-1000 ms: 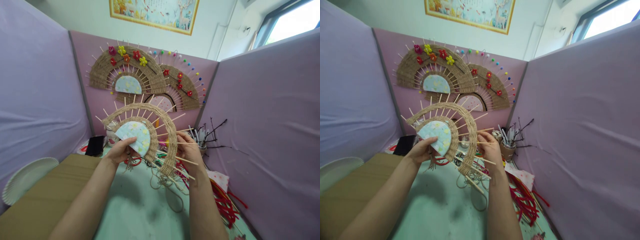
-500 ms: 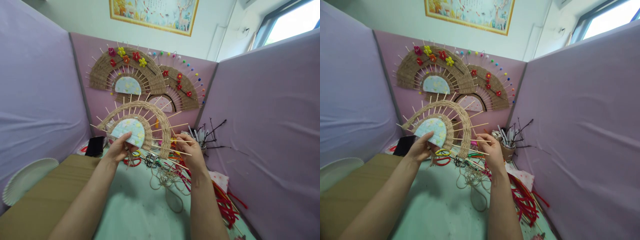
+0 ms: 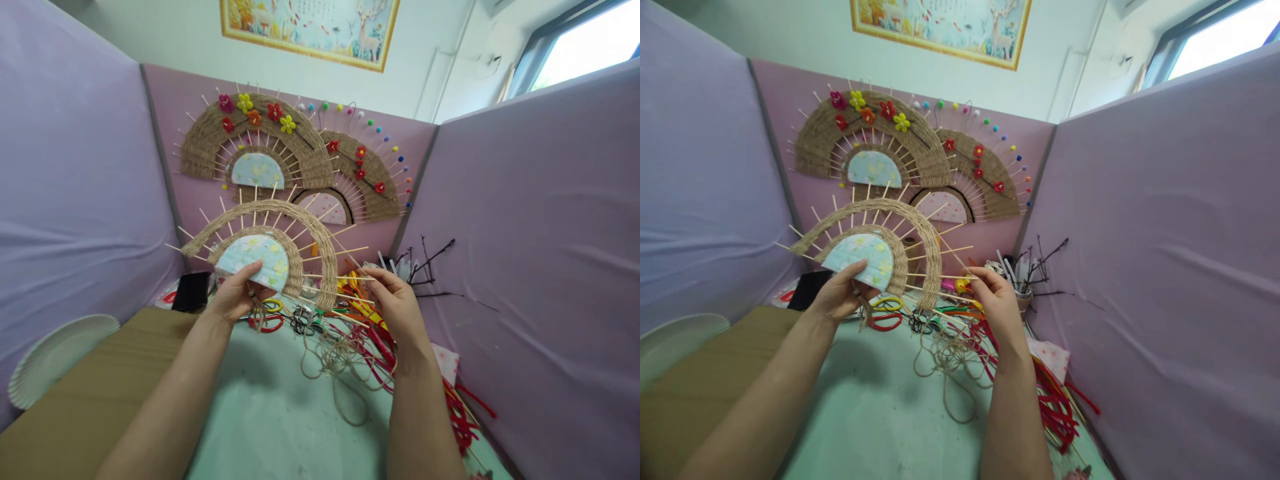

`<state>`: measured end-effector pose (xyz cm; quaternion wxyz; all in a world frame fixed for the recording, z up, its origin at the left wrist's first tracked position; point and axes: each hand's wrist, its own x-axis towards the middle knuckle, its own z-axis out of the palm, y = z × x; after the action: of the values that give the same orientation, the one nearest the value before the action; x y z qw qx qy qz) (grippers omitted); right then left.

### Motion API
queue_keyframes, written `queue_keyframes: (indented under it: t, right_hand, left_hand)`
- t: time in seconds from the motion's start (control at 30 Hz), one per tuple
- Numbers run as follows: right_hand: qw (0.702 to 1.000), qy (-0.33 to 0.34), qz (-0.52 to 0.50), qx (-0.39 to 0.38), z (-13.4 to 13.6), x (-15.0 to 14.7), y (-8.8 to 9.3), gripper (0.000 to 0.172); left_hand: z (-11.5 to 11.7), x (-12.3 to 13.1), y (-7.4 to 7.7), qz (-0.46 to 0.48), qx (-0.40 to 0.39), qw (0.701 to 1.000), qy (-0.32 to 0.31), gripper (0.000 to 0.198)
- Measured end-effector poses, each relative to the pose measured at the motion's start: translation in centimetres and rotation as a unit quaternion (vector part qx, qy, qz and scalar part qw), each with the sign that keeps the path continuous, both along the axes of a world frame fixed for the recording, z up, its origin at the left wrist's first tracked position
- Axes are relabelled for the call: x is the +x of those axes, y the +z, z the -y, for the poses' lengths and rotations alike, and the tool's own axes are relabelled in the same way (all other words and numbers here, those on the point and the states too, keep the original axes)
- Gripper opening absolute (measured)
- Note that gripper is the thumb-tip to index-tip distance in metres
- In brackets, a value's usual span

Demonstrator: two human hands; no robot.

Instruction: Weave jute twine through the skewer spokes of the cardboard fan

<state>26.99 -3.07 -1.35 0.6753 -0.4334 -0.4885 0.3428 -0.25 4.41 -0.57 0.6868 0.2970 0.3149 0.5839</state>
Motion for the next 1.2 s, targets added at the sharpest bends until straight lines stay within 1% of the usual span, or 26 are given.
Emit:
queue_keyframes:
  t: [0.1, 0.2, 0.27, 0.37, 0.5, 0.6, 0.73, 0.87, 1.07, 1.2]
  right_hand:
    - [0.996, -0.06, 0.064, 0.02, 0.0, 0.3, 0.1, 0.02]
    - [0.988, -0.111, 0.094, 0.044, 0.0, 0.3, 0.3, 0.019]
    - [0.986, -0.126, 0.09, 0.053, 0.1, 0.1, 0.4, 0.019]
    - [0.986, -0.126, 0.087, 0.062, 0.3, -0.2, 0.6, 0.019]
    - [0.992, -0.09, 0.073, 0.057, 0.5, -0.2, 0.5, 0.025]
    - [0.996, -0.058, 0.032, 0.06, 0.3, 0.0, 0.3, 0.028]
    - [0.998, -0.019, -0.016, 0.063, -0.2, -0.1, -0.1, 0.033]
    - [0.998, 0.008, -0.035, 0.06, -0.7, -1.1, -0.3, 0.04]
    - [0.994, 0.074, -0.055, 0.05, -1.0, -3.2, -0.1, 0.051]
    - [0.99, 0.1, -0.085, 0.053, -0.9, -3.6, 0.1, 0.054]
  left_hand:
    - [-0.1, 0.1, 0.0, 0.005, 0.004, 1.0, 0.002, 0.02]
    - [-0.2, 0.2, 0.0, 0.017, 0.013, 1.0, 0.011, 0.021]
    - [-0.2, 0.2, -0.1, 0.025, 0.018, 0.999, 0.016, 0.023]
    - [-0.3, 0.3, 0.0, 0.033, 0.018, 0.999, 0.013, 0.028]
    - [-0.2, 0.4, 0.2, 0.057, 0.009, 0.998, 0.021, 0.03]
    - [-0.1, 0.4, 0.4, 0.075, 0.0, 0.997, 0.031, 0.03]
    - [0.0, 0.4, 0.5, 0.083, -0.007, 0.996, 0.032, 0.035]
    - [0.1, 0.7, 0.5, 0.101, -0.01, 0.994, 0.032, 0.037]
    - [0.3, 0.9, 0.7, 0.135, -0.007, 0.99, 0.032, 0.035]
    - [0.3, 0.9, 0.8, 0.144, 0.0, 0.989, 0.031, 0.032]
